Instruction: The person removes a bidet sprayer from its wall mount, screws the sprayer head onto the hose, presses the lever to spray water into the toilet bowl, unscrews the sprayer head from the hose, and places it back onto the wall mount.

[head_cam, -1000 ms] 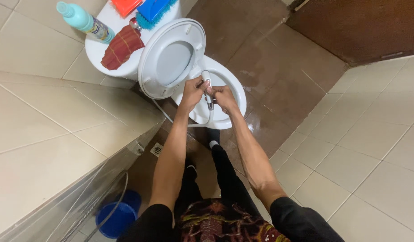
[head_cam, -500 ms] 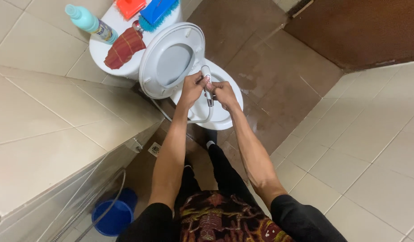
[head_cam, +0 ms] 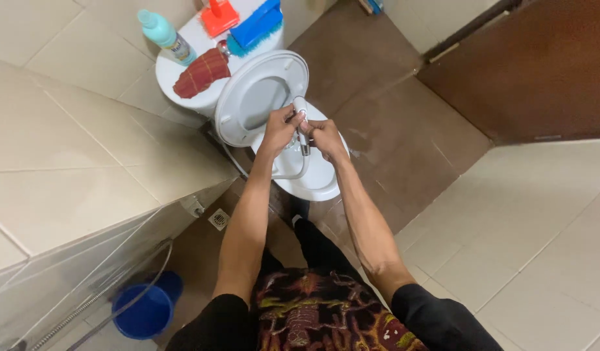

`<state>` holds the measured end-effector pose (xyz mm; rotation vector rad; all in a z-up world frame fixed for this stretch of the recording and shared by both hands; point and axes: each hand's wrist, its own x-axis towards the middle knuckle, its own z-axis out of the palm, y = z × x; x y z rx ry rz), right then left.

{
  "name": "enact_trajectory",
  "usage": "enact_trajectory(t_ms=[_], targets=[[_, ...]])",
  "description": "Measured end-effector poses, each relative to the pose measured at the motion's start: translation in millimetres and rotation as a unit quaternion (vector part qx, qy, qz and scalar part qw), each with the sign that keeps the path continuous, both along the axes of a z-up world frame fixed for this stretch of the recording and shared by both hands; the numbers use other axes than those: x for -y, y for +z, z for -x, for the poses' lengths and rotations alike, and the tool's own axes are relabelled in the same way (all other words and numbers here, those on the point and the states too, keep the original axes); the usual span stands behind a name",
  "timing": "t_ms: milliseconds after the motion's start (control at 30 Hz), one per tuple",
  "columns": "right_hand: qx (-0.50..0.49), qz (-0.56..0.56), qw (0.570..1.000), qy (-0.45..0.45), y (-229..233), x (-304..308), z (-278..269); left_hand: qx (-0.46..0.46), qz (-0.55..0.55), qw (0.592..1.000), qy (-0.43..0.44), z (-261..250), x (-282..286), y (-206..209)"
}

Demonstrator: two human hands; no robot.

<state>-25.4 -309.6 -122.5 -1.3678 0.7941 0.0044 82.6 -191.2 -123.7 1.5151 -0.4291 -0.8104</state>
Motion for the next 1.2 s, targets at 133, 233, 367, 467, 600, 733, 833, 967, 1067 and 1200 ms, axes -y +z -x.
enact_trajectory(t_ms=[133,233,367,467,600,733,833,967,1067,1200], targets=[[0.019,-0.004,1.0,0.01,5,0,-10,-0.009,0.016,1.0,0.015,-9,-1,2],[0.026,-0.015,0.999,0.017,10,-2,-17,0.002,0.021,0.999,0.024,-13,-4,4],[0.027,-0.006,0.999,0.039,17,-1,-25,0.023,0.018,0.999,0.034,-19,-8,10],[0.033,-0.008,0.998,0.044,18,-4,-29,0.011,0.028,0.999,0.042,-21,-11,12],[0.035,-0.014,0.998,0.053,20,-5,-34,0.038,0.018,0.998,0.05,-24,-16,13],[0.04,-0.001,0.997,0.061,26,-11,-36,0.03,0.029,0.997,0.063,-25,-21,19],[0.033,0.008,0.997,0.068,31,-14,-37,0.037,0.021,0.997,0.064,-24,-27,28],[0.042,-0.005,0.996,0.073,35,-21,-43,0.048,0.024,0.996,0.069,-25,-37,35],[0.047,-0.008,0.996,0.076,39,-28,-43,0.058,0.026,0.995,0.074,-25,-44,36],[0.032,0.002,0.996,0.084,44,-36,-47,0.048,0.029,0.995,0.085,-24,-55,40]])
